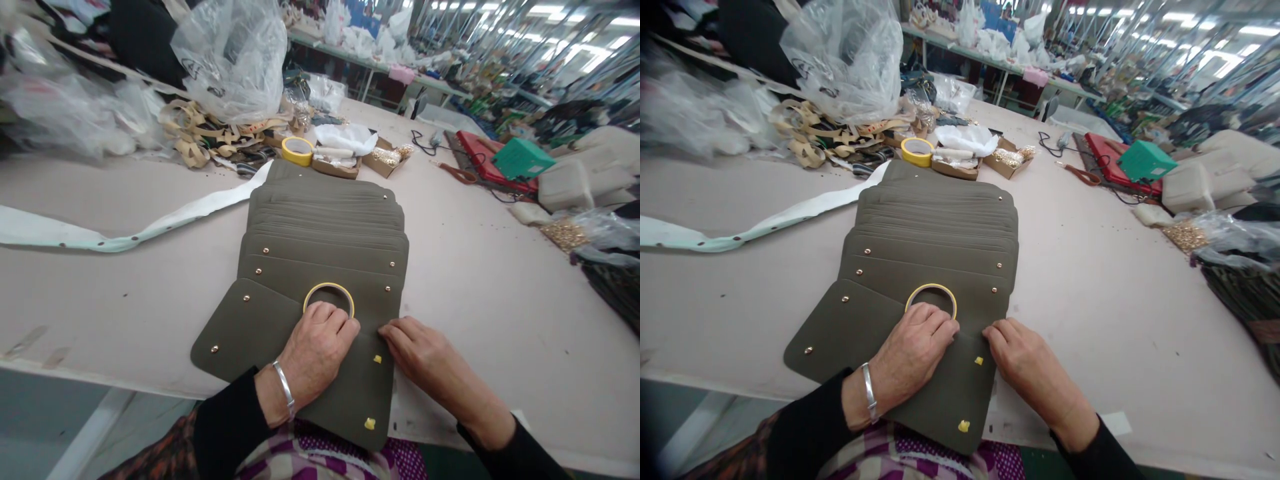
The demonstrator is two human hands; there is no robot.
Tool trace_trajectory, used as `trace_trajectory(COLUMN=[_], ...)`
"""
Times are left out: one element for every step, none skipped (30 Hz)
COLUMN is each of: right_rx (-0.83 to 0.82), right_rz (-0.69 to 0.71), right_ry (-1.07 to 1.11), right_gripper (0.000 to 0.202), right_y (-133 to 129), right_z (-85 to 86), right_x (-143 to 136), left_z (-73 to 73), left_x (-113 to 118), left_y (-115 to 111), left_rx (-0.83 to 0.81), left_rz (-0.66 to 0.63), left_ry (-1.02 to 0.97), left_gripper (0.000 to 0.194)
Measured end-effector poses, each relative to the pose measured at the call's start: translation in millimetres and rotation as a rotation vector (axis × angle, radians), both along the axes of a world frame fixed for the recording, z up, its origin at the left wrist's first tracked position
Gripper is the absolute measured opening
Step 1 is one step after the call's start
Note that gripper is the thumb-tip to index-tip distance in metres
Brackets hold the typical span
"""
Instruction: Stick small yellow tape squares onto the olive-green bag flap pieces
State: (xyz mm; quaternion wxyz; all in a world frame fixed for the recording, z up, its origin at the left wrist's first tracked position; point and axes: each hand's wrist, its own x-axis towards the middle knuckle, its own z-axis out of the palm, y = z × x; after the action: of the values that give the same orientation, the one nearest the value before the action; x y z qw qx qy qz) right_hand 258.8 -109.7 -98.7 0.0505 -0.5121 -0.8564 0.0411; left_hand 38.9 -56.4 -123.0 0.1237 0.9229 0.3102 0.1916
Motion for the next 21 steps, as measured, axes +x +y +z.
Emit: trace_trajectory(right_rx=[-0.018, -0.044, -0.077, -0.117, -0.16, -0.2, -0.233, -0.254, -0.26, -0.253, -0.238, -0.228, -0.233, -0.255, -0.292, -0.331, -0.341, -0.308, -0.239, -0.152, -0.065], right_rz=[-0.033, -0.081, -0.14, -0.203, -0.265, -0.325, -0.381, -0.431, -0.477, -0.515, -0.549, -0.576, -0.592, -0.594, -0.579, -0.552, -0.531, -0.522, -0.524, -0.528, -0.521], right_ry=[0.006, 0.019, 0.033, 0.043, 0.05, 0.054, 0.059, 0.067, 0.076, 0.087, 0.099, 0.113, 0.137, 0.172, 0.216, 0.266, 0.323, 0.383, 0.447, 0.512, 0.575], right_gripper=[0.019, 0.02, 0.02, 0.021, 0.021, 0.021, 0.02, 0.02, 0.019, 0.019, 0.019, 0.02, 0.021, 0.022, 0.023, 0.025, 0.027, 0.027, 0.026, 0.024, 0.021], right_y=[3, 7, 11, 14, 18, 20, 22, 23, 23, 21, 19, 16, 12, 7, 2, -2, -7, -12, -16, -19, -21], right_z=[-0.2, 0.0, 0.4, 0.9, 1.3, 1.4, 1.2, 0.6, -0.4, -1.6, -2.7, -3.8, -4.5, -4.7, -4.4, -3.6, -2.4, -0.9, 0.9, 2.7, 4.5], right_x=[-2, -4, -6, -7, -8, -9, -10, -11, -13, -15, -16, -17, -18, -18, -18, -17, -17, -16, -16, -17, -19], left_z=[0.5, 1.0, 1.5, 1.7, 1.8, 1.6, 1.2, 0.7, 0.1, -0.3, -0.6, -0.4, 0.1, 1.0, 2.1, 3.5, 4.9, 6.4, 7.9, 9.4, 10.7], left_x=[1, 1, 2, 4, 5, 7, 8, 9, 11, 12, 12, 12, 11, 10, 8, 7, 4, 2, 0, -1, -3], left_y=[0, 1, 1, 1, 2, 2, 3, 3, 4, 4, 5, 5, 6, 6, 6, 5, 4, 3, 1, -1, -3], left_rx=[0.013, 0.025, 0.037, 0.048, 0.06, 0.071, 0.08, 0.089, 0.1, 0.109, 0.116, 0.119, 0.119, 0.114, 0.105, 0.089, 0.066, 0.037, 0.007, -0.02, -0.038], left_rz=[0.002, 0.002, 0.005, 0.01, 0.016, 0.022, 0.027, 0.034, 0.04, 0.041, 0.04, 0.032, 0.018, -0.002, -0.025, -0.048, -0.068, -0.086, -0.099, -0.11, -0.111], left_ry=[0.008, 0.02, 0.036, 0.054, 0.073, 0.088, 0.098, 0.102, 0.095, 0.081, 0.057, 0.023, -0.023, -0.079, -0.142, -0.206, -0.268, -0.318, -0.359, -0.389, -0.412], left_gripper=[0.011, 0.01, 0.009, 0.008, 0.007, 0.007, 0.007, 0.008, 0.009, 0.01, 0.012, 0.013, 0.015, 0.016, 0.017, 0.017, 0.017, 0.017, 0.017, 0.018, 0.017])
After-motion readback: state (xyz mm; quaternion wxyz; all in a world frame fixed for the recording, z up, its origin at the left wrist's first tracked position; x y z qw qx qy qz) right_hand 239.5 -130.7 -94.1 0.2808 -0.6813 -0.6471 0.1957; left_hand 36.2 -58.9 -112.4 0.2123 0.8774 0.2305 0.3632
